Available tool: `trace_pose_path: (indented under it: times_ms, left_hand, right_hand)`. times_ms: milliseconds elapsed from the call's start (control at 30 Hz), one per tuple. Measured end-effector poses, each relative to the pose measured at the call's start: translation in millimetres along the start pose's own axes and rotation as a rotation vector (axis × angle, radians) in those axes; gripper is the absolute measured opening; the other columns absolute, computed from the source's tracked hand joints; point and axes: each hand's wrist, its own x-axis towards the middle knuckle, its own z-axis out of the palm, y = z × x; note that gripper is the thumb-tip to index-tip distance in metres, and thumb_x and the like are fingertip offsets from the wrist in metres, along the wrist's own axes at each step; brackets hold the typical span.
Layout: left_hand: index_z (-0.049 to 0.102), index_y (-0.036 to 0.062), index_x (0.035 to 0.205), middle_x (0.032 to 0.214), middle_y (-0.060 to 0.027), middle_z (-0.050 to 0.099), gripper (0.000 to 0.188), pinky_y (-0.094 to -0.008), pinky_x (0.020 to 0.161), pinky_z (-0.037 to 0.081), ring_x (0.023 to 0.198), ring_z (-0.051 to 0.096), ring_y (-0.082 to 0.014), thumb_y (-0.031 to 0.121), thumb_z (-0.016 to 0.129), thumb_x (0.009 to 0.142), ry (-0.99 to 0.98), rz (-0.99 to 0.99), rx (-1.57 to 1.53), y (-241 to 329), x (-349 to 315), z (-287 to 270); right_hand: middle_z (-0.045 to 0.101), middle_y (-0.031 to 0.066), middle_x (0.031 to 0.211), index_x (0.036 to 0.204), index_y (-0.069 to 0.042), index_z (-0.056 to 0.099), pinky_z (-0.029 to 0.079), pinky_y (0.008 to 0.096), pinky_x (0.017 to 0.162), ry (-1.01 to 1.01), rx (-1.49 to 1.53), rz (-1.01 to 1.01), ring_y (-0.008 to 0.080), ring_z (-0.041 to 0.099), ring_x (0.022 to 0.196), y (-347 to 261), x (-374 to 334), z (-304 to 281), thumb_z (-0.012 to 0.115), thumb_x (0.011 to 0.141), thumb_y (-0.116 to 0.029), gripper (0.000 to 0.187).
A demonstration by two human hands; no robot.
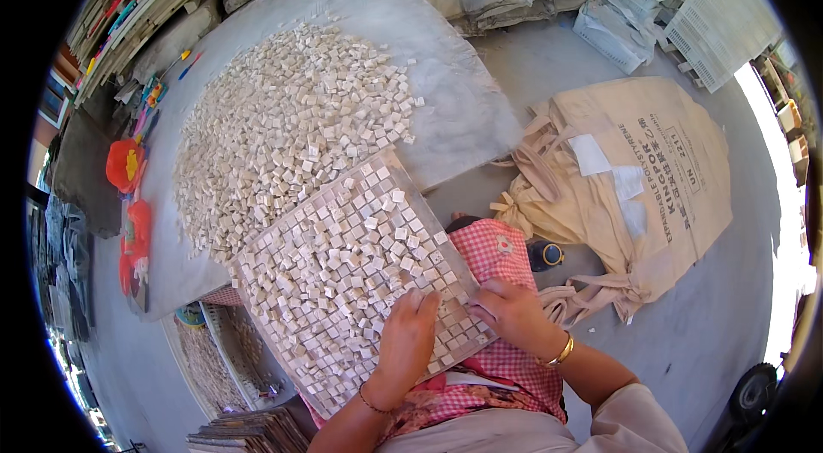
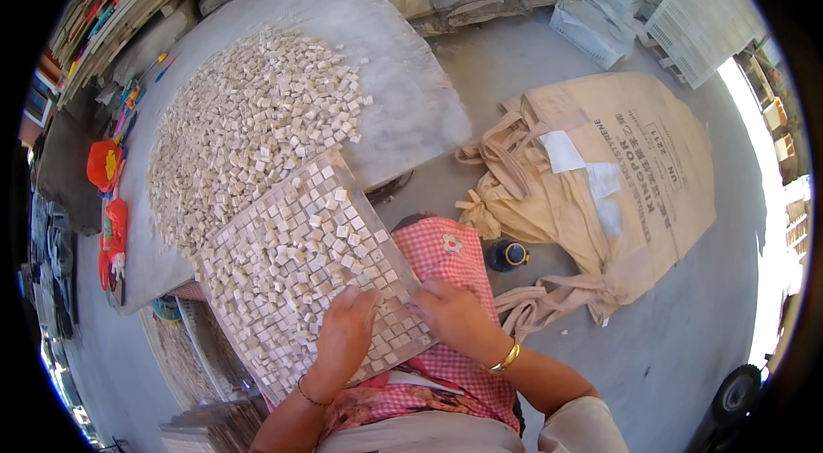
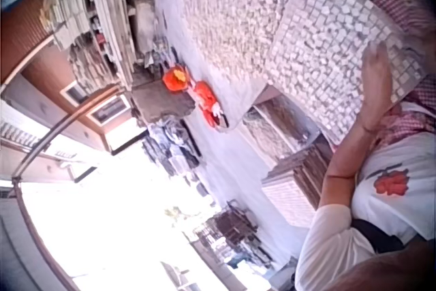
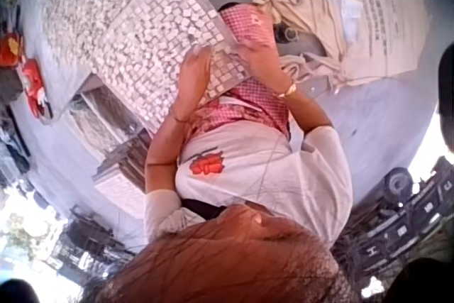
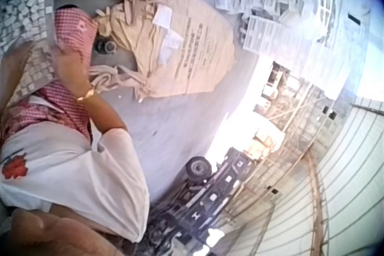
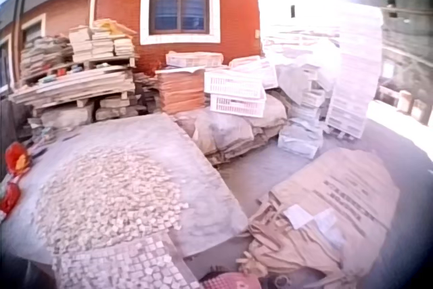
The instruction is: The person fills a grid tray with small white cubes from a pile on a table, using both hands to scoop and place the cubes into the tray's compartments. They repeatedly lift and shake the tray to settle the cubes, then continue filling it until it is full.
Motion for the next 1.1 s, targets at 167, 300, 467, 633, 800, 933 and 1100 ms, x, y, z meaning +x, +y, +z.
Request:
trace_pose_path:
  times_ms: [167, 300, 467, 633, 800, 933, 1100]
  left_hand:
    - [0.059, -0.0012, 0.098, 0.079, -0.013, 0.054, 0.021, -0.0388, 0.065, 0.046, 0.07, 0.055, -0.0298, 0.001, 0.06, 0.078, 0.03, 0.003, -0.069, -8, 1, 1]
    - [0.061, -0.0011, 0.095, 0.079, -0.0055, 0.059, 0.012, -0.0275, 0.058, 0.043, 0.064, 0.052, -0.0139, 0.005, 0.058, 0.085, -0.083, -0.438, -0.677, -4, 1, -17]
    - [0.06, -0.0011, 0.096, 0.079, -0.0033, 0.061, 0.014, -0.0208, 0.057, 0.042, 0.065, 0.053, -0.0083, 0.011, 0.055, 0.09, -0.122, -0.728, -1.138, 1, -5, -26]
    - [0.06, 0.0006, 0.095, 0.078, -0.0037, 0.062, 0.013, -0.0207, 0.057, 0.044, 0.065, 0.055, -0.0088, 0.012, 0.057, 0.09, -0.152, -0.734, -1.142, 5, -8, -19]
    - [0.06, -0.0009, 0.093, 0.074, -0.0034, 0.061, 0.014, -0.0209, 0.055, 0.044, 0.062, 0.054, -0.0075, 0.013, 0.06, 0.089, -0.153, -0.644, -1.198, 3, -16, -9]
    - [0.061, -0.001, 0.092, 0.072, -0.0023, 0.06, 0.014, -0.0199, 0.053, 0.042, 0.06, 0.053, -0.0062, 0.012, 0.059, 0.089, -0.164, -0.592, -1.05, 1, -20, -9]
    - [0.062, -0.0009, 0.093, 0.071, -0.001, 0.059, 0.014, -0.0199, 0.054, 0.042, 0.06, 0.052, -0.0052, 0.013, 0.057, 0.09, -0.198, -0.601, -1.007, -1, -21, -13]
  right_hand:
    - [0.055, 0.0103, 0.079, 0.082, -0.005, 0.057, 0.048, 0.0352, 0.061, -0.016, -0.049, 0.0, 0.0268, 0.058, 0.069, 2, -1, 3, 0.063, 0.078, -0.013, 0.011]
    - [0.056, 0.0075, 0.081, 0.084, -0.005, 0.056, 0.049, 0.0278, 0.06, -0.021, 0.153, 0.046, 0.019, 0.057, 0.065, 6, 4, -4, 0.062, 0.08, -0.008, 0.007]
    - [0.057, 0.0093, 0.091, 0.1, -0.001, 0.051, 0.047, 0.0263, 0.065, -0.1, 1.267, 0.353, 0.0122, 0.055, 0.073, 7, 5, -14, 0.051, 0.088, -0.003, 0.012]
    - [0.057, 0.0046, 0.091, 0.1, -0.001, 0.055, 0.046, 0.0235, 0.067, -0.135, 1.049, 0.22, 0.0095, 0.055, 0.076, -15, 16, -12, 0.059, 0.087, -0.007, 0.015]
    - [0.058, 0.0015, 0.081, 0.097, -0.002, 0.06, 0.045, 0.0255, 0.066, -0.175, 0.853, 0.254, 0.0093, 0.055, 0.075, -24, 18, -7, 0.064, 0.084, -0.01, 0.015]
    - [0.06, 0.008, 0.083, 0.096, -0.002, 0.061, 0.047, 0.0302, 0.068, -0.145, 0.492, -0.009, 0.0204, 0.059, 0.077, -21, 20, -4, 0.065, 0.082, -0.011, 0.018]
    - [0.061, 0.0124, 0.088, 0.099, -0.004, 0.06, 0.048, 0.0357, 0.07, -0.192, 0.283, -0.145, 0.0302, 0.059, 0.081, -31, 24, -14, 0.063, 0.081, -0.014, 0.021]
